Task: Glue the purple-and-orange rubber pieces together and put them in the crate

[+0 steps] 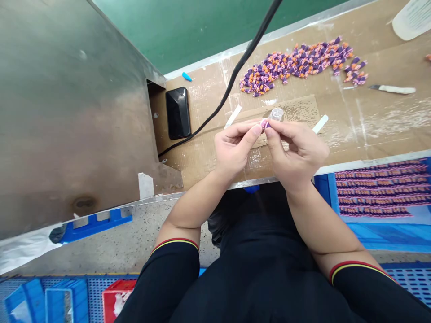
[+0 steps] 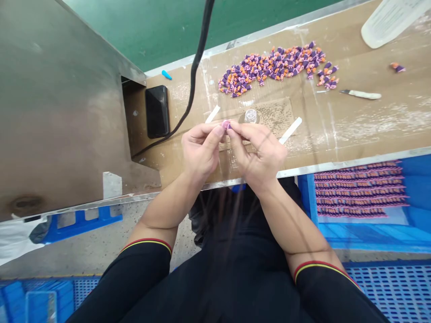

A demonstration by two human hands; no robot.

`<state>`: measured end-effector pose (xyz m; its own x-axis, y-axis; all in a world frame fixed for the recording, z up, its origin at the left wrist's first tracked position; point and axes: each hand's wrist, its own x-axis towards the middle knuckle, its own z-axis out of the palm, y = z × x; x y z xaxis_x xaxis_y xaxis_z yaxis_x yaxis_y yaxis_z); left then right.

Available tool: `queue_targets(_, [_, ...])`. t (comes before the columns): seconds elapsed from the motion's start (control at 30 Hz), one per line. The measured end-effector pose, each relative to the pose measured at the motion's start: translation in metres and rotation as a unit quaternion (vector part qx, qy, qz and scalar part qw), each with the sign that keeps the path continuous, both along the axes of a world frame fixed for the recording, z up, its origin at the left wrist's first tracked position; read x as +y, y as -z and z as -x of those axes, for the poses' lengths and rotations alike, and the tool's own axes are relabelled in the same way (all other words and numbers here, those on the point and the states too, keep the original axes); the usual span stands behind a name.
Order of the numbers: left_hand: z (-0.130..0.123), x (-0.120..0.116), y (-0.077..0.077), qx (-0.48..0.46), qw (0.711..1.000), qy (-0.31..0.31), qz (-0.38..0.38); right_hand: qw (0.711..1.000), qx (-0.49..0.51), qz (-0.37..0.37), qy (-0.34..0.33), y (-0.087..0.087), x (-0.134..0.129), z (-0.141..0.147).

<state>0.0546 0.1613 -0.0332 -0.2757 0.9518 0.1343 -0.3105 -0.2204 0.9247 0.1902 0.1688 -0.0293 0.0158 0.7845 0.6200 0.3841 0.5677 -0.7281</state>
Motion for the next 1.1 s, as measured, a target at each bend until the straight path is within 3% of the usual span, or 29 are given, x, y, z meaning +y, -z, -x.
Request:
queue_targets(0.4, [0.004,-0.005,-0.014,0.064,0.998,0.01,-0.008,0.993,-0.107,-0.031,0.041,0.002,0.0,-0.005])
queue_targets(0.57, [0.001,-0.004,-0.01,0.029,0.999,0.006,0.015,0.993,-0.098,-0.033,0.049,0.002,0.0,-0.002])
queue_targets(0.8, [0.0,-0.002,0.001,0.006,1.0,0.019,-0.02,0.995,-0.072,-0.048,0.05,0.001,0.0,0.0])
queue_targets(1.1, [0.0,-0.004,0.0,0.003,1.0,0.018,0.008,0.999,-0.026,0.017,0.015,0.008,-0.003,-0.001])
